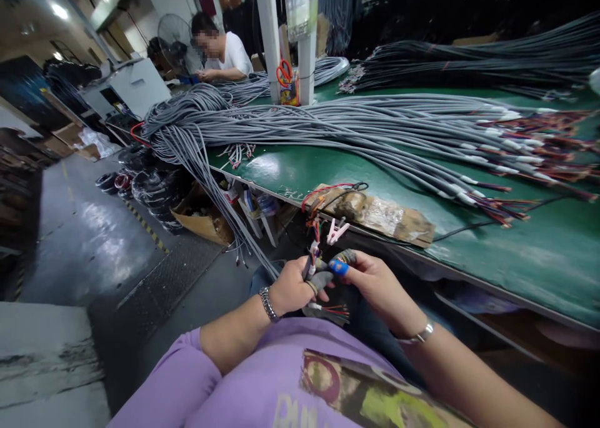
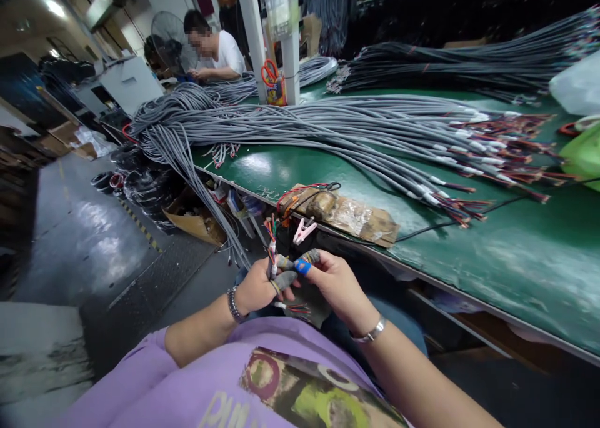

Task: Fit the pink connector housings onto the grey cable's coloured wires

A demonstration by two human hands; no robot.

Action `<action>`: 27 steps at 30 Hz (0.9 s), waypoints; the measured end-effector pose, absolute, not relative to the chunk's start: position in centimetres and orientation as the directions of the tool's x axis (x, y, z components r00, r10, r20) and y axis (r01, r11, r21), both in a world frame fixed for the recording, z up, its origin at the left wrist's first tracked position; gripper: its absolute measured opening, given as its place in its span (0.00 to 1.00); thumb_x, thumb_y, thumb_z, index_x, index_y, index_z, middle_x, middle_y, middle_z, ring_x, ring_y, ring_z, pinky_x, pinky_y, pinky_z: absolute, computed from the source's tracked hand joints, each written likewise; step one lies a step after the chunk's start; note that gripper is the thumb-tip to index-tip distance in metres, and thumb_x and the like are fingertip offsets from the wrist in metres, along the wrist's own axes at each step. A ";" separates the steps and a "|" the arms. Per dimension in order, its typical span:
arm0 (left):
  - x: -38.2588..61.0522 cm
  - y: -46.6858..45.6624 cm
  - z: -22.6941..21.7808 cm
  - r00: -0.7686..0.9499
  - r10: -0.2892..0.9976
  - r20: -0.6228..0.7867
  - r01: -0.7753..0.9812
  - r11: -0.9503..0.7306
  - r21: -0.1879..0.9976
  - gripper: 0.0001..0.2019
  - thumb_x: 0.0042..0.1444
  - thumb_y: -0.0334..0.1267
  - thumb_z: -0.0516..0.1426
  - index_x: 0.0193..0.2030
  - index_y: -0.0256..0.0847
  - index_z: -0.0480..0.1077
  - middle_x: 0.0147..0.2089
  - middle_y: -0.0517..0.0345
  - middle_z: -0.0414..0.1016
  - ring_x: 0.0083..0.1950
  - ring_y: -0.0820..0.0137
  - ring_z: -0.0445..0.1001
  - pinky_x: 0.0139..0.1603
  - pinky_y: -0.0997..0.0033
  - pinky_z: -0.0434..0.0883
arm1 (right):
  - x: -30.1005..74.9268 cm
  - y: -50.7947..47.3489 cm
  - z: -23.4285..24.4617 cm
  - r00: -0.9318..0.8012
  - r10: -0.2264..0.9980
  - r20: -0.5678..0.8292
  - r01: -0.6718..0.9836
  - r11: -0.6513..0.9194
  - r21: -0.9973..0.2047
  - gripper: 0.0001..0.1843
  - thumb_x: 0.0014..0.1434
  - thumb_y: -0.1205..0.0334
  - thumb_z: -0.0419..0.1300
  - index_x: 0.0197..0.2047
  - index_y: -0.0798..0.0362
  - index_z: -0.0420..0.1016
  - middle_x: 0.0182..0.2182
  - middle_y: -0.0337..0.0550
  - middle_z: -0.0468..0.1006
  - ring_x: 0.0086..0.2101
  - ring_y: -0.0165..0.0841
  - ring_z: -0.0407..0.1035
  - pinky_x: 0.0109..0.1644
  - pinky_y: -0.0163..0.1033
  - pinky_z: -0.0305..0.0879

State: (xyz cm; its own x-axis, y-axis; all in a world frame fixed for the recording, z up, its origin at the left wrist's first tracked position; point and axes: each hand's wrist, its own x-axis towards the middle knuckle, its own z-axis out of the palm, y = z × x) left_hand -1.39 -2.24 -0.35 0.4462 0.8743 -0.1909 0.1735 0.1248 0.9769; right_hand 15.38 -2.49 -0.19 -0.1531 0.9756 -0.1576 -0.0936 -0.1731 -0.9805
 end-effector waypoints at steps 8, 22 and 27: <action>-1.2 -2.1 0.0 0.335 0.913 -0.232 0.096 0.212 0.973 0.21 0.50 0.55 0.59 0.25 0.37 0.65 0.22 0.58 0.70 0.19 0.76 0.70 0.17 0.81 0.60 | 14.9 -2.0 -0.6 -0.080 0.983 -0.164 -0.049 -0.168 -0.985 0.21 0.43 0.44 0.69 0.23 0.54 0.71 0.19 0.36 0.68 0.22 0.28 0.59 0.26 0.35 0.57; -1.9 -1.5 -0.7 0.144 0.938 -0.315 -0.148 0.335 0.931 0.19 0.45 0.52 0.63 0.24 0.37 0.64 0.18 0.62 0.69 0.15 0.77 0.67 0.14 0.80 0.55 | 14.1 -2.0 -1.6 -0.161 0.983 -0.090 -0.038 -0.097 -0.995 0.20 0.48 0.43 0.66 0.27 0.53 0.75 0.23 0.40 0.74 0.26 0.31 0.64 0.32 0.37 0.64; -1.5 -1.5 -1.0 0.187 0.936 -0.298 -0.148 0.327 0.933 0.18 0.46 0.50 0.62 0.23 0.37 0.64 0.18 0.61 0.69 0.14 0.78 0.66 0.13 0.80 0.55 | 14.7 -1.5 -2.0 -0.174 0.972 -0.161 -0.087 -0.178 -0.980 0.19 0.52 0.44 0.63 0.33 0.53 0.76 0.26 0.41 0.73 0.27 0.30 0.63 0.31 0.36 0.62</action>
State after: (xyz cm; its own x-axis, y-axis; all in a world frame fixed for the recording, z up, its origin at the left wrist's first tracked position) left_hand -1.53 -1.45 -1.01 0.1874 0.9360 -0.2979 -0.1482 0.3267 0.9334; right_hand 14.71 -1.48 -1.97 -0.1739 0.9715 -0.1610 -0.0865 -0.1779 -0.9802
